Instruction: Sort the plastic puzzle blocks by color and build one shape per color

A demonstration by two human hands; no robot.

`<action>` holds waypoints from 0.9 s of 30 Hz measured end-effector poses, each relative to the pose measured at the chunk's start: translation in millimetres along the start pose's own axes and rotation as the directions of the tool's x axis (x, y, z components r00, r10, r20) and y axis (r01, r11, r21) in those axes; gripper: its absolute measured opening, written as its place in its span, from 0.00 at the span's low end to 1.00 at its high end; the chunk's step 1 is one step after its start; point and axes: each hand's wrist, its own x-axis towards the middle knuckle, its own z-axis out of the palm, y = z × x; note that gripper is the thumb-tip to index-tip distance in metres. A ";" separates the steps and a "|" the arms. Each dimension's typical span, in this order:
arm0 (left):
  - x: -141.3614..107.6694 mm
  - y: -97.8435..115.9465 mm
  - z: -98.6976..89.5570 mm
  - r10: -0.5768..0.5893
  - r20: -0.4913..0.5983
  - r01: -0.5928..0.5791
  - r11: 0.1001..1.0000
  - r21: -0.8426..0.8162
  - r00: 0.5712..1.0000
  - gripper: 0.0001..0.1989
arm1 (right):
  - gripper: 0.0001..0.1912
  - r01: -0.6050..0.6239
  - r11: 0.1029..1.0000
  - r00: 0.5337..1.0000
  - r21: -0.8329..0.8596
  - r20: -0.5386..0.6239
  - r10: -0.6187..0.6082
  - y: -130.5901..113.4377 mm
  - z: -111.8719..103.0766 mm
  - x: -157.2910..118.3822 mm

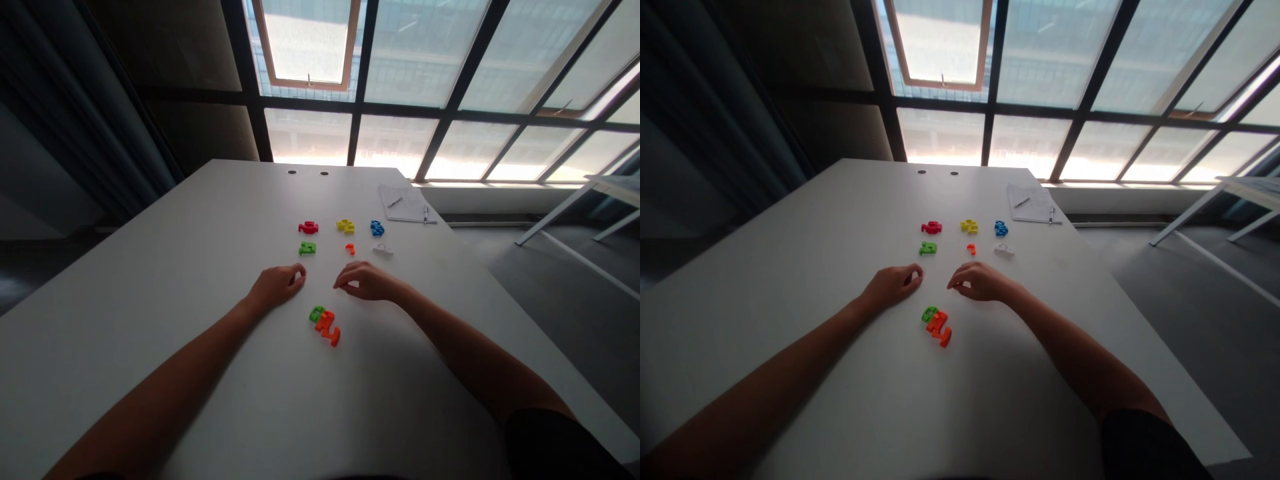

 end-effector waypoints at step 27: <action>0.4 -0.9 0.8 0.006 -0.003 -0.006 1.000 0.004 1.000 0.16 | 0.07 -0.177 0.977 0.978 -0.117 0.086 0.188 4.2 -13.4 -2.3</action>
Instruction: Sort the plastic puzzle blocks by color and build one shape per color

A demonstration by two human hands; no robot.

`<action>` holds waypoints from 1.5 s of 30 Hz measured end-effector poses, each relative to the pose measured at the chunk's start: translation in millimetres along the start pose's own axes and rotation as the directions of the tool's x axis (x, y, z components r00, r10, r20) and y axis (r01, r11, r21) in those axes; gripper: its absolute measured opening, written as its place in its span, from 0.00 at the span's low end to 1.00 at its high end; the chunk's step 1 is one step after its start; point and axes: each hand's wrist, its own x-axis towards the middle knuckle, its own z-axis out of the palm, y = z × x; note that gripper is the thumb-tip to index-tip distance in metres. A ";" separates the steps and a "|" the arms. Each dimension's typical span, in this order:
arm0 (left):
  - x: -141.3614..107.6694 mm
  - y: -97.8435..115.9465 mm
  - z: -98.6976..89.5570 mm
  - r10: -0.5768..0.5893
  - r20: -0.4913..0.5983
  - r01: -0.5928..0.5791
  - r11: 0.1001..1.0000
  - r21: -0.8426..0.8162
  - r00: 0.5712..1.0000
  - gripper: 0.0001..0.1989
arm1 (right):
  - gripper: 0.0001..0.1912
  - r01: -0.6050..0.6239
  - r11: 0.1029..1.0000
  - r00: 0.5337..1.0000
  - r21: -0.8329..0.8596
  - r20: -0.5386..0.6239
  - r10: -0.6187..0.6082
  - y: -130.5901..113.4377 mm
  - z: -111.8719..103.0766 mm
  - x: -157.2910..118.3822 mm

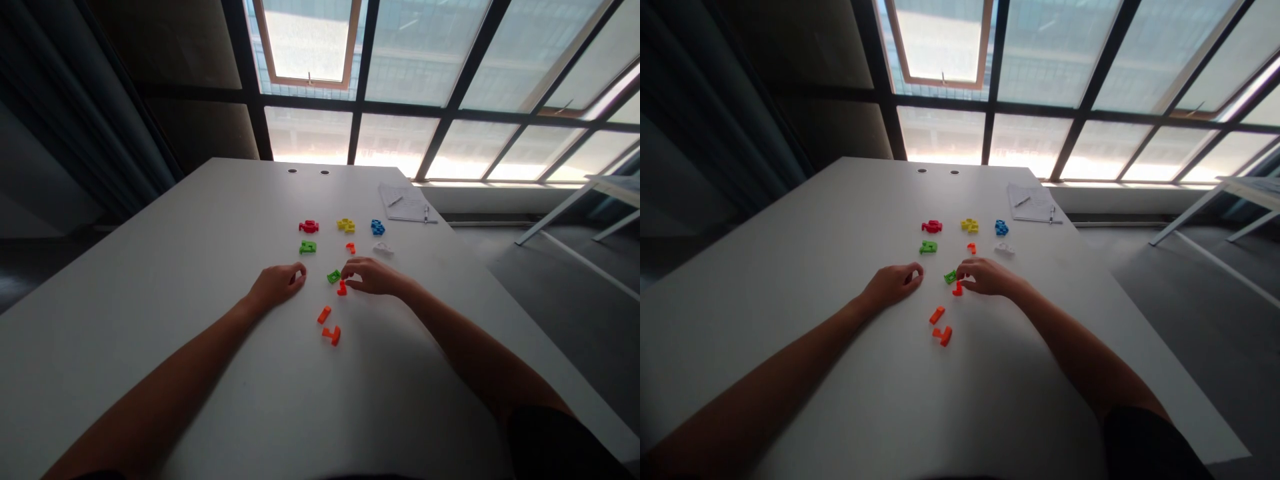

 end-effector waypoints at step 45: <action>0.1 -0.6 0.6 0.005 -0.004 -0.005 1.000 0.001 1.000 0.16 | 0.11 -0.332 0.905 0.919 -0.267 -0.310 0.245 41.7 27.4 -4.0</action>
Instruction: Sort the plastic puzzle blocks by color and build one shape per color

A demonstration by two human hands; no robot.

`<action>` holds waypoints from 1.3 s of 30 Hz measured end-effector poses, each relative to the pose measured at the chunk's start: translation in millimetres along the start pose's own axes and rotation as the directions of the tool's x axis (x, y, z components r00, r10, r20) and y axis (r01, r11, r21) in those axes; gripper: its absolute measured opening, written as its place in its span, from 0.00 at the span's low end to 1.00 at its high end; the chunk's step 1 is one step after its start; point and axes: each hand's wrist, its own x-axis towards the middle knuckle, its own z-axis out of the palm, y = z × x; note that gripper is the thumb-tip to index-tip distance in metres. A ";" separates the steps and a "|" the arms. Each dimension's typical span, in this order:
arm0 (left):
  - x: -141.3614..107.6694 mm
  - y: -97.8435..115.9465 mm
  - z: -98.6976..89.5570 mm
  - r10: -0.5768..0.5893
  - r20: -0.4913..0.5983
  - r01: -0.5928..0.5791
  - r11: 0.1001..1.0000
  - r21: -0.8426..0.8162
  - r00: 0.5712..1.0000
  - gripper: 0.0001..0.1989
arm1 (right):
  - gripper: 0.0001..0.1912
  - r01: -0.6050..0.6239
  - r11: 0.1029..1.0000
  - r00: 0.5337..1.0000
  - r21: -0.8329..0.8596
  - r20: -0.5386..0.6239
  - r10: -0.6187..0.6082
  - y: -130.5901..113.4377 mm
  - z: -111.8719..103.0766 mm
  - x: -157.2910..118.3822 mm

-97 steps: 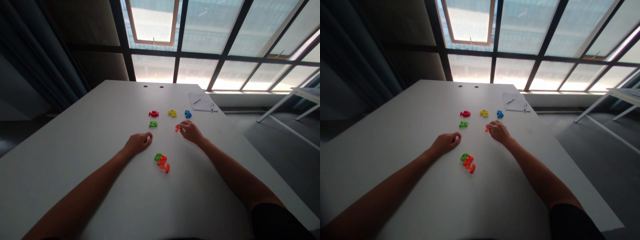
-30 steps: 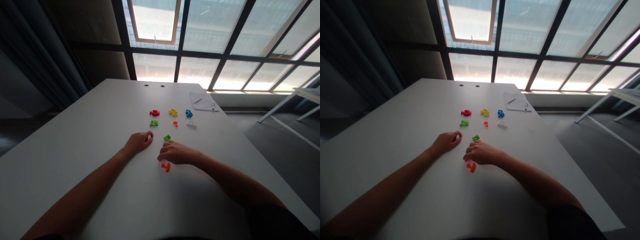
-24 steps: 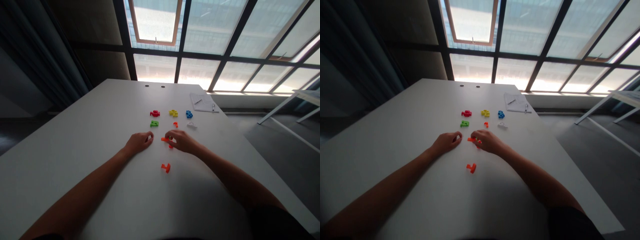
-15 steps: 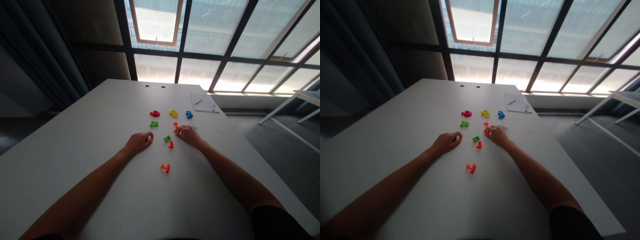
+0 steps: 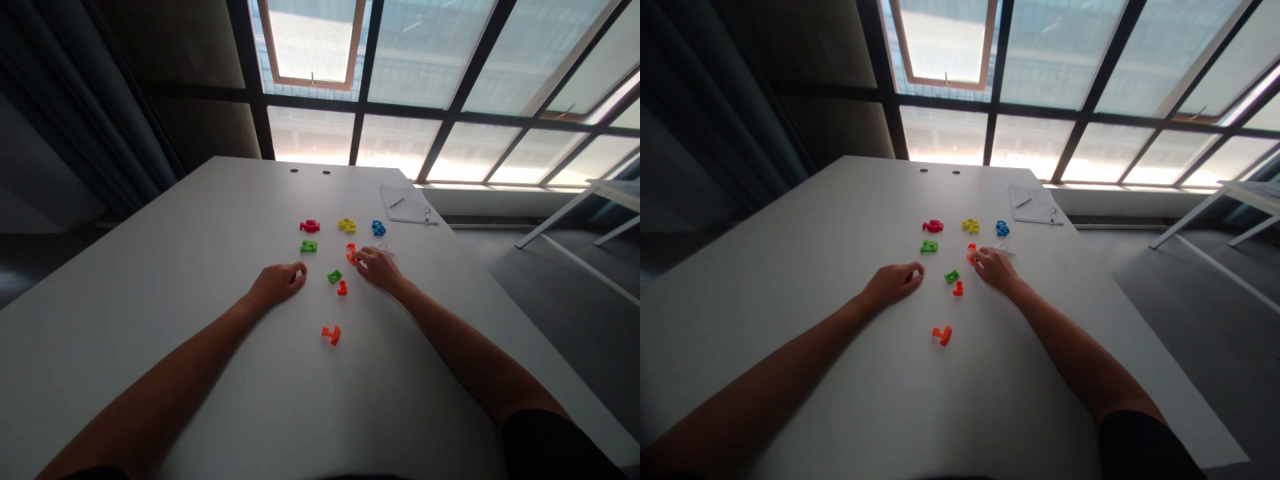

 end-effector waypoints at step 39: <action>0.8 0.7 0.4 -0.008 -0.004 0.008 1.000 -0.002 1.000 0.15 | 0.35 -0.203 0.979 0.979 -0.033 0.015 0.203 -9.7 11.1 7.2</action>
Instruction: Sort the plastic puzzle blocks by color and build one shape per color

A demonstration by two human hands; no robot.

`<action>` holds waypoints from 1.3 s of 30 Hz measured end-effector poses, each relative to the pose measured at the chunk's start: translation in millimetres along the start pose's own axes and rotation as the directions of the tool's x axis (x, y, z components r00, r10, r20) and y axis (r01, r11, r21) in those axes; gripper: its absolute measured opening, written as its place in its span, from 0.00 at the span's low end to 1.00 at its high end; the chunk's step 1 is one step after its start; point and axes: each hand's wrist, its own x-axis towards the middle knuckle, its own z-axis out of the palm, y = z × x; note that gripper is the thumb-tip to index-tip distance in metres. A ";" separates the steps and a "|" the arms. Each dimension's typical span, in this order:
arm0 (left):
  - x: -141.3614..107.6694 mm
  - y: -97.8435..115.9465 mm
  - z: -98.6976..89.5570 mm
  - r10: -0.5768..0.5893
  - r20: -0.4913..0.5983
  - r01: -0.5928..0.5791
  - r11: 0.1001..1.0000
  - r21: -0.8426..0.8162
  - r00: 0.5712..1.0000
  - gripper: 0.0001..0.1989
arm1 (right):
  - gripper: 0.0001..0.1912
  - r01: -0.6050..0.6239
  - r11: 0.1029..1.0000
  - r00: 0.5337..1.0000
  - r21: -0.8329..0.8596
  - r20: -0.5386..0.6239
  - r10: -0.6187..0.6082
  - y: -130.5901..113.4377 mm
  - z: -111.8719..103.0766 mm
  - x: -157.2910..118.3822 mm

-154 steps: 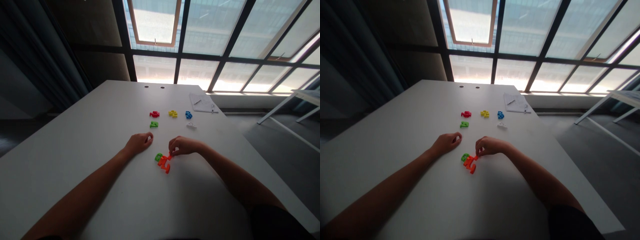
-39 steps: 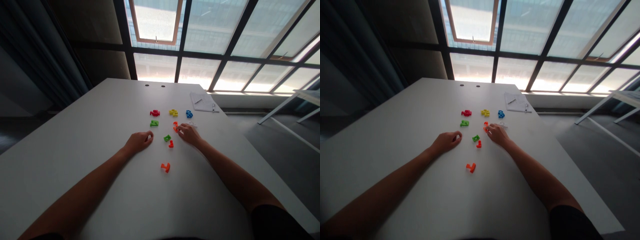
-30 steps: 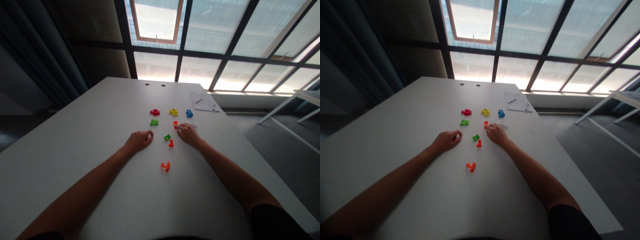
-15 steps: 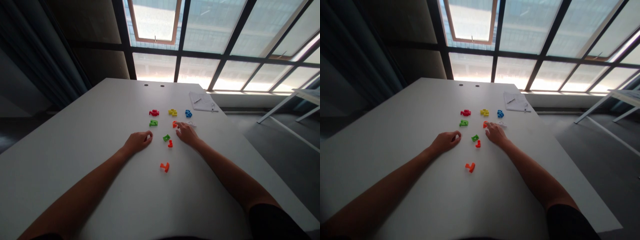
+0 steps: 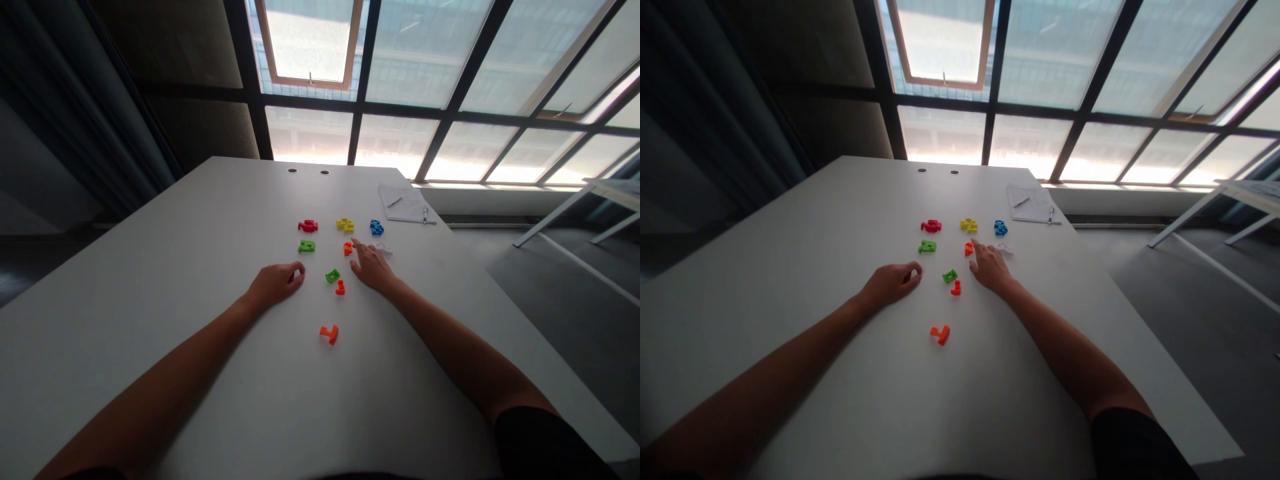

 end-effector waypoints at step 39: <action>-1.2 0.8 -1.3 0.008 0.004 -0.008 1.000 0.008 1.000 0.16 | 0.21 -0.043 0.873 0.877 0.486 0.437 -0.200 12.2 -41.7 1.0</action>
